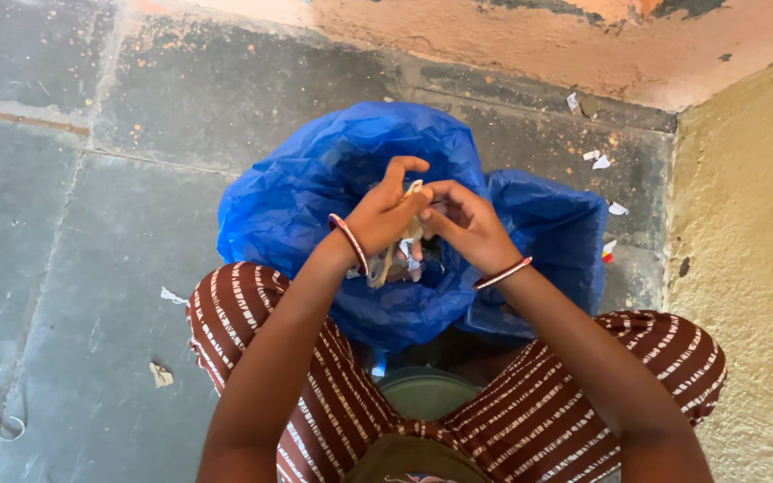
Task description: The person sits on the floor and sorts through a blue plastic bag, separating small pieces of paper and plastic into a smaller blue bin. The person handles items one at a time and places them into the bin, then ties the bag closed.
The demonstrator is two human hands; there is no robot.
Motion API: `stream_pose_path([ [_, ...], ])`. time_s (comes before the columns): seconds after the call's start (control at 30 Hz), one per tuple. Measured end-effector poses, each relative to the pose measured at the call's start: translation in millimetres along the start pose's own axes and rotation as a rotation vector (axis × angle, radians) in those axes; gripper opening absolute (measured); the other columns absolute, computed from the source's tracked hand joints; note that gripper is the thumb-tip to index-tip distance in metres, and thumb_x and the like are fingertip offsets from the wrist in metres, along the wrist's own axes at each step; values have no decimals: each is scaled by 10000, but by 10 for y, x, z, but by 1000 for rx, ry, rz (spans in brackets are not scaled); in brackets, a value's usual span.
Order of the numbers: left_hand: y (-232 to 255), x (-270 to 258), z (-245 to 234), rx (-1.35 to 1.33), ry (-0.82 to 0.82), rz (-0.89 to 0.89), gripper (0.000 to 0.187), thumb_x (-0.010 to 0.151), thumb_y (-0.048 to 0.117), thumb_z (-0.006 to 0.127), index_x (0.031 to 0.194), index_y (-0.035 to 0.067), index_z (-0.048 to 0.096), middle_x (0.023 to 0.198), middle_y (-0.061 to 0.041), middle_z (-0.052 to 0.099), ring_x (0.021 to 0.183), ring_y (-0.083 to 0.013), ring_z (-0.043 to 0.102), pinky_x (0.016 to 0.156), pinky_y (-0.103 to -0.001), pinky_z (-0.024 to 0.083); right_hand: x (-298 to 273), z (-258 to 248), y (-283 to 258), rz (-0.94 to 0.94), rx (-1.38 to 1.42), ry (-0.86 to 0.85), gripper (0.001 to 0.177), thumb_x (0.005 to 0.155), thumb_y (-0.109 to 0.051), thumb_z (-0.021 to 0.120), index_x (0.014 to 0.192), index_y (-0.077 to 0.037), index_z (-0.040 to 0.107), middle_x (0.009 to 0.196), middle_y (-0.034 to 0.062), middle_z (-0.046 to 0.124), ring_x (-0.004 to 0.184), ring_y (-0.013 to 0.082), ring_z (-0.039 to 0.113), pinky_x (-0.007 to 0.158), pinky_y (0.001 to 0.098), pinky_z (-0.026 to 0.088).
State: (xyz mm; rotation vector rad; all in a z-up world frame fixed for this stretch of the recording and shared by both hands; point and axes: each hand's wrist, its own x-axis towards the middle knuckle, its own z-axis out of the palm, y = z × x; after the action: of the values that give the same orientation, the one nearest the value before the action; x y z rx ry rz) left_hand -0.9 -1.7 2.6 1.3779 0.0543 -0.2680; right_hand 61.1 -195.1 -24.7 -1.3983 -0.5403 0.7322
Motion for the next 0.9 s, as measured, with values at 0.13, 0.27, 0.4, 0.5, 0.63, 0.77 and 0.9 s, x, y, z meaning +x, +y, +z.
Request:
stream_pose_path([
  [0.13,47,12,30,19,-27,-43,543,1020,218,516,1493,135,261,776,-107,689,494,-170,669,421,-287,522,-23,-44,32,2,-31,68,203,1021,-160,673,1164,-17,686,1042,22,699,897,88,641,814,260,534],
  [0.27,58,21,-12,19,-18,-87,523,1019,231,505,1478,135,275,768,-116,708,500,-168,674,395,-289,487,63,-299,4,55,-119,249,197,1016,-222,677,1103,-49,714,1006,-4,710,924,83,658,820,261,550],
  [0.4,-13,50,-47,-2,67,-85,490,1022,233,516,1449,106,311,802,-100,699,511,-164,679,390,-284,493,-11,-310,-87,-111,-800,218,198,953,-229,715,1084,-81,721,1035,28,703,941,151,706,777,276,562],
  [0.5,-61,75,-39,-2,115,-62,476,1023,227,521,1433,89,322,818,-96,694,512,-167,684,386,-284,498,-80,-118,-220,-336,-882,99,352,903,-200,755,1208,-42,677,1144,109,650,1048,228,665,904,326,528],
  [0.63,-91,101,29,41,149,-54,486,1024,227,523,1436,92,303,825,-95,694,515,-159,680,402,-277,512,-116,30,-289,-246,-624,28,240,921,-149,732,1142,-65,692,1232,85,644,1139,215,645,923,339,537],
  [0.77,-63,85,74,97,143,-99,474,1002,216,501,1419,106,306,809,-102,711,498,-159,683,391,-284,513,-96,72,-169,-252,-603,55,197,901,-127,742,1085,-72,700,1205,66,653,1120,195,660,918,324,551],
  [0.9,-54,46,44,153,89,-45,310,1017,218,535,1283,61,510,816,-91,712,522,-140,694,405,-280,522,-76,-101,-128,-241,-633,43,135,899,-95,764,1027,-68,728,1160,68,691,1083,198,668,892,315,529],
])
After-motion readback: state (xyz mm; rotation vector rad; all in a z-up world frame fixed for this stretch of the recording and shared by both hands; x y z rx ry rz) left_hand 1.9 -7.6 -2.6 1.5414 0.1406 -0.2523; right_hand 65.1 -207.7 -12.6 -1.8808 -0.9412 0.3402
